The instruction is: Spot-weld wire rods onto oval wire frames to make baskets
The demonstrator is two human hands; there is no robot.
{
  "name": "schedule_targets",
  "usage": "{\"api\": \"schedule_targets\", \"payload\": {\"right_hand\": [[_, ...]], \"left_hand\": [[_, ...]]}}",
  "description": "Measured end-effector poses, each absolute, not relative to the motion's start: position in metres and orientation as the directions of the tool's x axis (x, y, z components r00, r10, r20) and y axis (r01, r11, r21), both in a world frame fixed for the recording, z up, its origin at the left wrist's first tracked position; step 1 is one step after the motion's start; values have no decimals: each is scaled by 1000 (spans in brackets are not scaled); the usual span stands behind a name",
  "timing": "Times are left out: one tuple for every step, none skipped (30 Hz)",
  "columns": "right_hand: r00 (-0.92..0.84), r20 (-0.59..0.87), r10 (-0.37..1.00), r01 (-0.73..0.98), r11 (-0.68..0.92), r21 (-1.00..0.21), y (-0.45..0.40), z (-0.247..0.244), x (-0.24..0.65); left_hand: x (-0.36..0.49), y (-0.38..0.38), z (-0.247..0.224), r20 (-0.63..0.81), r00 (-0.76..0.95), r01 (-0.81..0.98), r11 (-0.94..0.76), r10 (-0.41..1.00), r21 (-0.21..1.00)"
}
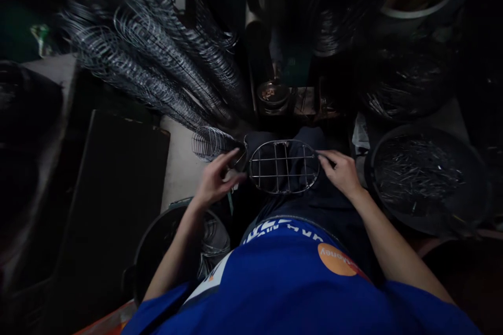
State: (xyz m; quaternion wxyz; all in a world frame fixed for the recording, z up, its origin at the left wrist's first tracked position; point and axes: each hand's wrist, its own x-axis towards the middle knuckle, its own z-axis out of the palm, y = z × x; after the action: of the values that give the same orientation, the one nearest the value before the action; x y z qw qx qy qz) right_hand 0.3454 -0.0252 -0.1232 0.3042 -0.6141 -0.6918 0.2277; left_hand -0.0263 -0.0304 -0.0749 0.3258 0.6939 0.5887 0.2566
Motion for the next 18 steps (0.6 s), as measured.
{"api": "schedule_targets", "payload": {"right_hand": [[-28, 158, 987, 709, 131, -693, -21, -107, 345], [19, 176, 984, 697, 113, -708, -17, -91, 343], [58, 185, 981, 670, 100, -736, -14, -75, 338], [64, 179, 982, 621, 102, -777, -11, -60, 331], [30, 167, 986, 556, 122, -822, -9, -47, 323], [-29, 157, 987, 486, 152, -861, -8, -37, 314], [-90, 150, 985, 424, 174, -889, -9, -30, 306], [-126, 147, 981, 381, 184, -906, -11, -26, 299], [-128, 142, 982, 359, 179, -916, -14, -25, 294], [-95, 134, 986, 354, 159, -922, -18, -26, 290], [-40, 122, 992, 359, 128, -925, -21, -30, 289], [12, 106, 994, 373, 94, -923, -23, -35, 289], [52, 94, 994, 396, 66, -916, -25, -41, 290], [70, 89, 994, 431, 50, -901, -25, -46, 291], [68, 96, 993, 477, 52, -877, -25, -52, 293], [53, 113, 992, 529, 68, -846, -23, -56, 294], [30, 130, 991, 576, 89, -813, -22, -60, 296], [6, 145, 989, 612, 111, -783, -20, -63, 297]], "left_hand": [[-29, -30, -52, 65, 101, 568, -111, 993, 815], [-27, -31, -29, 140, 18, 467, -132, 990, 874], [-21, -34, -8, 196, -84, 351, -154, 977, 923], [-12, -36, 9, 231, -170, 219, -191, 958, 957], [-1, -38, 22, 261, -239, 84, -248, 935, 965], [10, -40, 30, 245, -268, -27, -262, 932, 965], [20, -40, 31, 205, -272, -117, -244, 940, 963], [28, -38, 27, 146, -255, -174, -194, 956, 965], [33, -36, 19, 79, -224, -188, -123, 971, 974], [36, -33, 7, 24, -193, -157, -56, 981, 986], [37, -29, -6, -3, -169, -82, -11, 986, 997], [36, -25, -20, -2, -152, 24, 5, 988, 1000], [34, -22, -34, 20, -135, 143, -1, 991, 990], [32, -20, -45, 47, -116, 260, -15, 992, 965], [30, -19, -55, 71, -98, 359, -31, 993, 933], [28, -18, -63, 85, -79, 435, -43, 993, 900], [26, -18, -68, 88, -53, 487, -51, 995, 872], [25, -19, -72, 80, -19, 523, -58, 997, 851]]}}
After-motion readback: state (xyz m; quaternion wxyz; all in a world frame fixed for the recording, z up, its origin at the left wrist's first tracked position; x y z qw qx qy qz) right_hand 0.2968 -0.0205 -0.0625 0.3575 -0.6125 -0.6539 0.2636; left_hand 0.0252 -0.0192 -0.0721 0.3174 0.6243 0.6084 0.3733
